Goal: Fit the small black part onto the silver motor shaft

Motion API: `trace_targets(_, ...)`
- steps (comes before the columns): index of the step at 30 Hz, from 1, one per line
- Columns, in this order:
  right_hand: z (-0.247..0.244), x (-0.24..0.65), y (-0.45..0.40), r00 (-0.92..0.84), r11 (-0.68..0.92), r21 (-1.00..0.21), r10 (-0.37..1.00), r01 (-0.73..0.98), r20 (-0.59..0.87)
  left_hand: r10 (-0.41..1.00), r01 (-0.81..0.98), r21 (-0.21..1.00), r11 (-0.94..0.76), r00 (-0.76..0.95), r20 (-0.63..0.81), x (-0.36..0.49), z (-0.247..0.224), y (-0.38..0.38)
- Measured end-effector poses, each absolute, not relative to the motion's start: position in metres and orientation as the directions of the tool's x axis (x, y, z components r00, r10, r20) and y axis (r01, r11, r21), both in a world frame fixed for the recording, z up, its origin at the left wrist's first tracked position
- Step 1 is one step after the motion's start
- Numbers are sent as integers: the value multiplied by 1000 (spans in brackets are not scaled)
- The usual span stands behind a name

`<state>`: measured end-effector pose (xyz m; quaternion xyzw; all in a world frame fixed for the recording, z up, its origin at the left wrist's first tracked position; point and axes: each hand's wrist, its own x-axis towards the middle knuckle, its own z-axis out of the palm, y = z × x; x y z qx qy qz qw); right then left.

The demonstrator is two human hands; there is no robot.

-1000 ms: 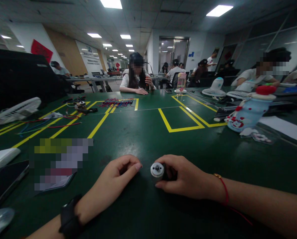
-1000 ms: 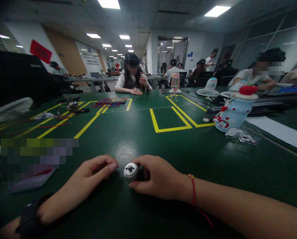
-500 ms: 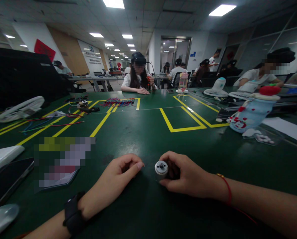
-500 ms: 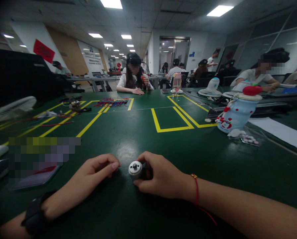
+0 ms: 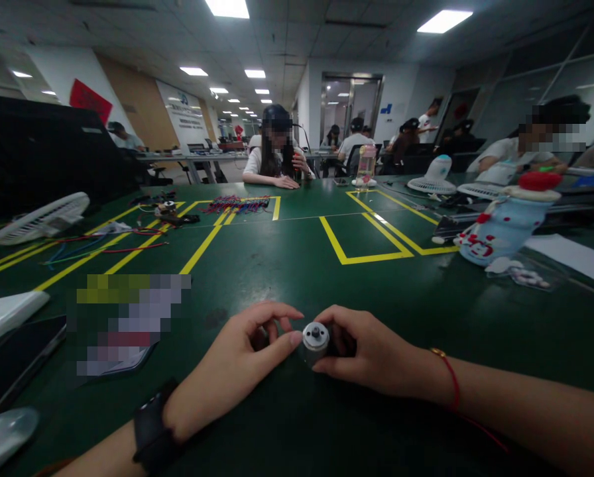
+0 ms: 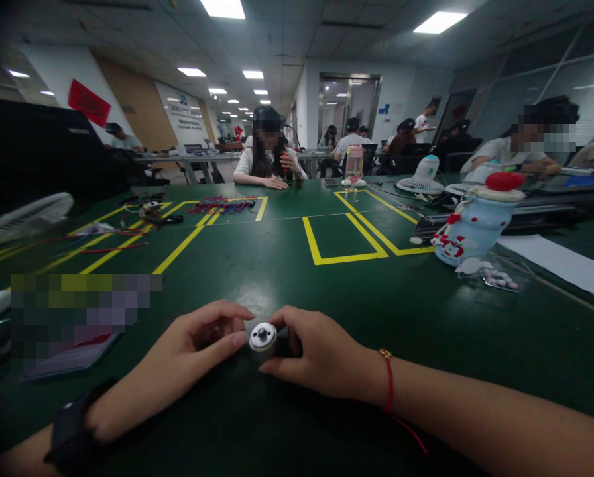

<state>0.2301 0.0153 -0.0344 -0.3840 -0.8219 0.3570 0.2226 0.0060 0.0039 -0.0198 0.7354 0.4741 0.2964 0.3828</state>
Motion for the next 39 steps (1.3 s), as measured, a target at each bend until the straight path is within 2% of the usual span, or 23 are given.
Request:
trace_targets(6,-35,228,14,-618,492,-737,775,463,130,882,499,764,-410,430,192,18,-6,-1)
trace_targets(15,-33,229,14,-620,518,-704,772,486,140,897,440,809,-390,381,226,10,-6,-2)
trace_targets(18,-32,230,14,-623,514,-702,772,493,129,897,482,791,-377,402,184,0,-15,2)
trace_targets(22,-33,231,13,-619,490,-720,778,491,107,845,527,746,-406,527,88,-9,-30,11)
trace_targets(27,-35,233,13,-619,471,-740,780,479,96,808,587,625,-514,576,123,-11,-41,14)
trace_targets(30,-35,233,13,-618,456,-751,782,476,83,799,604,591,-535,590,121,-11,-41,13)
trace_targets(35,-32,234,13,-626,444,-768,777,462,73,822,586,655,-478,561,98,-11,-35,12)
trace_targets(39,-30,234,12,-621,444,-769,780,461,78,888,565,741,-361,451,89,-10,-27,11)
